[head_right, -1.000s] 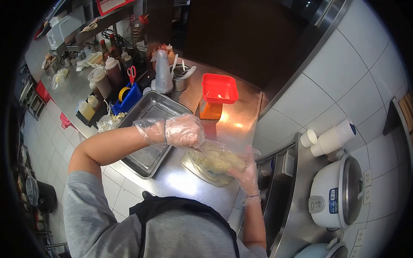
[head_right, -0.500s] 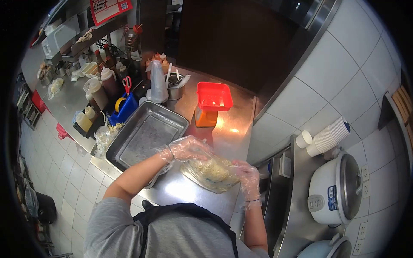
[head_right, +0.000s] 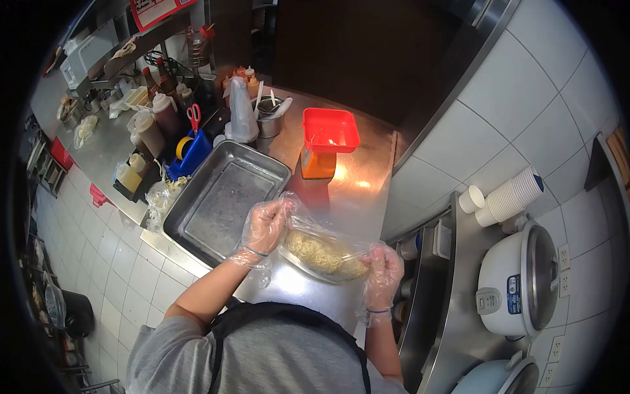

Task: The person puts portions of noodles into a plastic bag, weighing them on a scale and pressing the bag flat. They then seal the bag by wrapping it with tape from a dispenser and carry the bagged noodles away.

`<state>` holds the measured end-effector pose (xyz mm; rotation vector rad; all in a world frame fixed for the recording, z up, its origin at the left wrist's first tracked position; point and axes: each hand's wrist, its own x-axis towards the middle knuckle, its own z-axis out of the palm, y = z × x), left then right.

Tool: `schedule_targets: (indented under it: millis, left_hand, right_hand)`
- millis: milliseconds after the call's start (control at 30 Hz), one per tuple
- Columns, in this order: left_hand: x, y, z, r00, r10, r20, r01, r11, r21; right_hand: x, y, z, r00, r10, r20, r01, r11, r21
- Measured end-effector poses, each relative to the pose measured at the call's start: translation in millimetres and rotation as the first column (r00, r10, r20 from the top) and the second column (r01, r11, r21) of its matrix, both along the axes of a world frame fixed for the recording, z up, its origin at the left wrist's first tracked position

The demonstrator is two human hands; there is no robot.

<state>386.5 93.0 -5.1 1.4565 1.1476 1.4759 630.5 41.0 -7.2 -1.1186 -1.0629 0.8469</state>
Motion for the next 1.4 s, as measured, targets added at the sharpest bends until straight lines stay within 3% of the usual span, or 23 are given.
schedule_targets:
  millis: [33, 133, 233, 267, 367, 400, 500, 533, 567, 633, 733, 833, 867, 967, 1067, 1200, 1300, 1367, 1400]
  left_hand:
    - [0.2, 2.3, 5.3, 1.000, 0.022, 0.002, -0.022, 1.000, 0.008]
    - [-18.5, 22.0, 7.6, 0.964, -0.264, -0.015, 0.257, 0.925, 0.280]
    - [-38.9, 27.0, 39.8, 0.803, -0.536, -0.259, 0.592, 0.765, 0.253]
    - [-48.2, 32.9, 44.0, 0.718, -0.579, -0.386, 0.666, 0.733, 0.141]
    - [-66.4, 35.7, 75.6, 0.470, -0.336, -0.816, 0.723, 0.677, 0.138]
    - [-67.8, 34.7, 81.0, 0.421, -0.255, -0.870, 0.737, 0.656, 0.165]
    - [-69.1, 39.4, 100.1, 0.250, -0.085, -0.965, 0.842, 0.511, 0.173]
    - [-67.4, 40.9, 99.5, 0.230, -0.056, -0.972, 0.846, 0.506, 0.171]
    - [-65.0, 42.6, 98.0, 0.209, -0.026, -0.978, 0.850, 0.499, 0.169]
    - [-61.5, 44.7, 99.1, 0.184, 0.018, -0.983, 0.853, 0.493, 0.168]
    - [-59.9, 47.4, 108.8, 0.155, 0.047, -0.987, 0.856, 0.492, 0.158]
    - [-66.6, 50.4, 111.2, 0.130, 0.041, -0.991, 0.858, 0.496, 0.133]
    - [-68.6, 51.4, 109.4, 0.134, 0.031, -0.991, 0.860, 0.494, 0.132]
    - [-69.8, 58.6, 101.8, 0.128, -0.099, -0.987, 0.866, 0.496, 0.063]
    - [-70.1, 63.6, 97.4, 0.163, -0.145, -0.976, 0.878, 0.473, 0.077]
    - [-69.7, 55.2, 100.0, 0.162, -0.038, -0.986, 0.862, 0.491, 0.123]
    - [-69.8, 49.9, 96.9, 0.320, 0.034, -0.947, 0.839, 0.454, 0.300]
    - [-70.4, 46.9, 98.2, 0.274, -0.026, -0.961, 0.837, 0.498, 0.225]
    - [-71.0, 46.2, 98.7, 0.251, -0.057, -0.966, 0.835, 0.518, 0.186]
  right_hand:
    - [3.2, -0.2, -2.5, 0.998, 0.010, -0.062, -0.010, 1.000, -0.001]
    - [22.4, 4.0, -9.4, 0.979, 0.091, -0.182, -0.083, 0.995, 0.052]
    - [33.0, 13.5, -4.3, 0.962, 0.217, -0.165, -0.194, 0.971, 0.142]
    - [30.8, 13.8, 0.0, 0.961, 0.222, -0.164, -0.201, 0.970, 0.135]
    - [28.2, 13.3, 7.4, 0.967, 0.222, -0.126, -0.210, 0.972, 0.101]
    - [27.7, 12.5, 8.8, 0.970, 0.220, -0.107, -0.212, 0.974, 0.085]
    - [41.8, 20.0, 20.6, 0.940, 0.287, 0.184, -0.319, 0.931, 0.177]
    - [24.8, 15.8, 50.1, 0.944, 0.302, 0.136, -0.325, 0.923, 0.205]
    - [16.2, 12.3, 78.7, 0.855, 0.272, 0.443, -0.398, 0.890, 0.223]
    - [5.4, 6.7, 115.9, 0.448, 0.093, 0.889, -0.534, 0.826, 0.183]
    - [-11.2, 5.6, 110.0, 0.070, 0.073, 0.995, -0.663, 0.749, -0.008]
    - [14.6, 17.4, 109.2, -0.334, 0.130, 0.934, -0.487, 0.824, -0.289]
    - [26.0, 19.1, 109.6, -0.243, 0.110, 0.964, -0.552, 0.802, -0.230]
    - [33.7, 16.0, 112.0, -0.311, 0.126, 0.942, -0.527, 0.802, -0.281]
    - [38.4, 12.1, 109.9, -0.228, 0.045, 0.973, -0.551, 0.818, -0.167]
    - [44.3, 10.2, 101.5, -0.038, -0.111, 0.993, -0.566, 0.822, 0.070]
    - [49.2, 6.2, 90.9, 0.115, -0.215, 0.970, -0.533, 0.811, 0.243]
    - [53.1, 0.0, 84.2, 0.176, -0.242, 0.954, -0.460, 0.837, 0.297]
    - [56.1, -3.5, 77.3, 0.264, -0.194, 0.945, -0.434, 0.851, 0.296]
